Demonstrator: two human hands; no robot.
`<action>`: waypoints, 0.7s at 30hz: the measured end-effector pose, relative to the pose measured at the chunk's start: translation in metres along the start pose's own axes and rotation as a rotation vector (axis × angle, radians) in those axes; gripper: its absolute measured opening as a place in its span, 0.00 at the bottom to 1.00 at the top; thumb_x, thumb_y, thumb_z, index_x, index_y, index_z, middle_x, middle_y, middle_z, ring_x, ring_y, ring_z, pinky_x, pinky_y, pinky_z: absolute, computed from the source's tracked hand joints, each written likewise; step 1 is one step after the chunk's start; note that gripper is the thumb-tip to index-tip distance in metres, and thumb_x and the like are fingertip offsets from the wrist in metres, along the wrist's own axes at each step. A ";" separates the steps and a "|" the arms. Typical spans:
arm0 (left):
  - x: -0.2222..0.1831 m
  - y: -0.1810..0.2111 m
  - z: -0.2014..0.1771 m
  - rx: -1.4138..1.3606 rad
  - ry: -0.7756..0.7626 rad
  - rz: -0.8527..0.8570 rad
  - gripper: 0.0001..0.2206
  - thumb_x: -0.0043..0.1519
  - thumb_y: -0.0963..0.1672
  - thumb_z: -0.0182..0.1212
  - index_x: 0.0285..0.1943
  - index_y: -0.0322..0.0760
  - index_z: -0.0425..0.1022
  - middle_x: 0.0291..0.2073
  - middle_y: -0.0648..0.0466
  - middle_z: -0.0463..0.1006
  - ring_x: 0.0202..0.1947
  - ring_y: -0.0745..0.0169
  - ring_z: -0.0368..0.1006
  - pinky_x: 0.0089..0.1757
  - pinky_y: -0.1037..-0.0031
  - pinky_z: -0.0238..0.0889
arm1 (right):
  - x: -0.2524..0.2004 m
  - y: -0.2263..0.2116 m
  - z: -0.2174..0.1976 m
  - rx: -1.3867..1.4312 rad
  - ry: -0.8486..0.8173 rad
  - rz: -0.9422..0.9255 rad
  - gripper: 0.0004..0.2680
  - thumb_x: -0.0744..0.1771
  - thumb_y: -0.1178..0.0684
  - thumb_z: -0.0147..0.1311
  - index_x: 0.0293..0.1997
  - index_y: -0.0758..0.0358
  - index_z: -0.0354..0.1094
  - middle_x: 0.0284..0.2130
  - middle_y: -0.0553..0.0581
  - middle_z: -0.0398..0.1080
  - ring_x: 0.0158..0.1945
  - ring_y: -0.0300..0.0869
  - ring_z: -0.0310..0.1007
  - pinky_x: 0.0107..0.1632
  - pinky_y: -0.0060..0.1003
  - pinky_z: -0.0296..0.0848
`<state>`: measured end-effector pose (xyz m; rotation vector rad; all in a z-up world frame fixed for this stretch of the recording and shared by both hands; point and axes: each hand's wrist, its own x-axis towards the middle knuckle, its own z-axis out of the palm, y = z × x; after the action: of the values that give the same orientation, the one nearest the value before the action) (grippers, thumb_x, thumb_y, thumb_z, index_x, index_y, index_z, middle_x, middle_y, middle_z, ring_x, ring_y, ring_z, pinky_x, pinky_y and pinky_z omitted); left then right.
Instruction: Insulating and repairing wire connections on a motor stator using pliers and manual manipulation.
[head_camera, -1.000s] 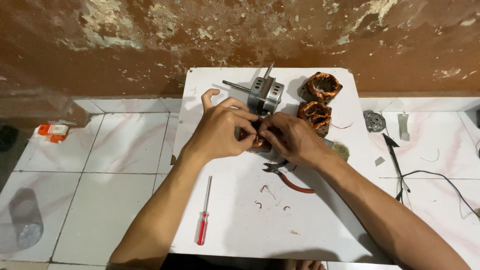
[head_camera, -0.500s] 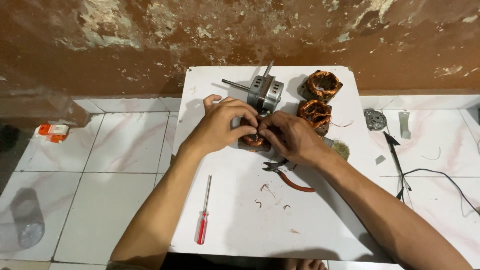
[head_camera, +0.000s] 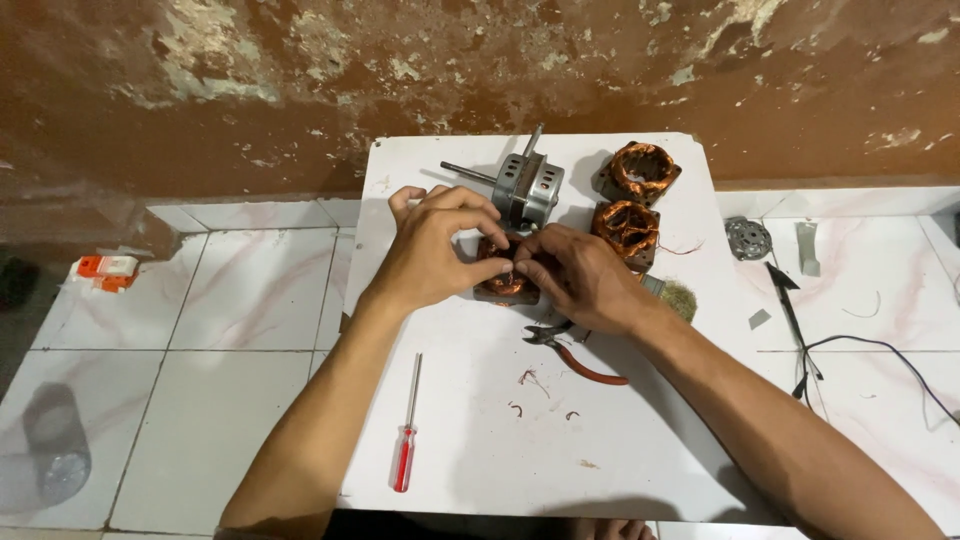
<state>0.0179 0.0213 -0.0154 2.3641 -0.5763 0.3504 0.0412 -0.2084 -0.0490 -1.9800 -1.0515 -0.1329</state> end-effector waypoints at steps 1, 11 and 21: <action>0.000 0.005 -0.005 0.001 -0.002 0.004 0.09 0.50 0.49 0.77 0.36 0.55 0.81 0.43 0.63 0.79 0.49 0.63 0.71 0.57 0.54 0.37 | 0.000 0.000 0.000 -0.001 0.004 0.000 0.05 0.68 0.55 0.55 0.41 0.66 0.72 0.28 0.65 0.72 0.33 0.60 0.77 0.36 0.49 0.75; -0.012 0.050 -0.013 0.207 -0.241 -0.156 0.06 0.55 0.44 0.67 0.37 0.43 0.86 0.27 0.52 0.82 0.35 0.48 0.79 0.39 0.63 0.68 | -0.002 0.001 0.002 0.046 0.030 -0.029 0.05 0.68 0.56 0.56 0.41 0.67 0.71 0.30 0.66 0.74 0.35 0.61 0.78 0.38 0.50 0.76; -0.062 0.024 0.046 0.490 0.367 0.217 0.18 0.55 0.52 0.73 0.51 0.44 0.83 0.38 0.57 0.74 0.35 0.61 0.67 0.36 0.69 0.61 | -0.003 0.009 0.009 0.070 0.063 -0.066 0.05 0.68 0.55 0.55 0.41 0.67 0.70 0.31 0.66 0.74 0.35 0.61 0.78 0.37 0.49 0.76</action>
<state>-0.0435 -0.0064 -0.0610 2.5984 -0.6206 1.1063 0.0431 -0.2059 -0.0615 -1.8678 -1.0674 -0.1904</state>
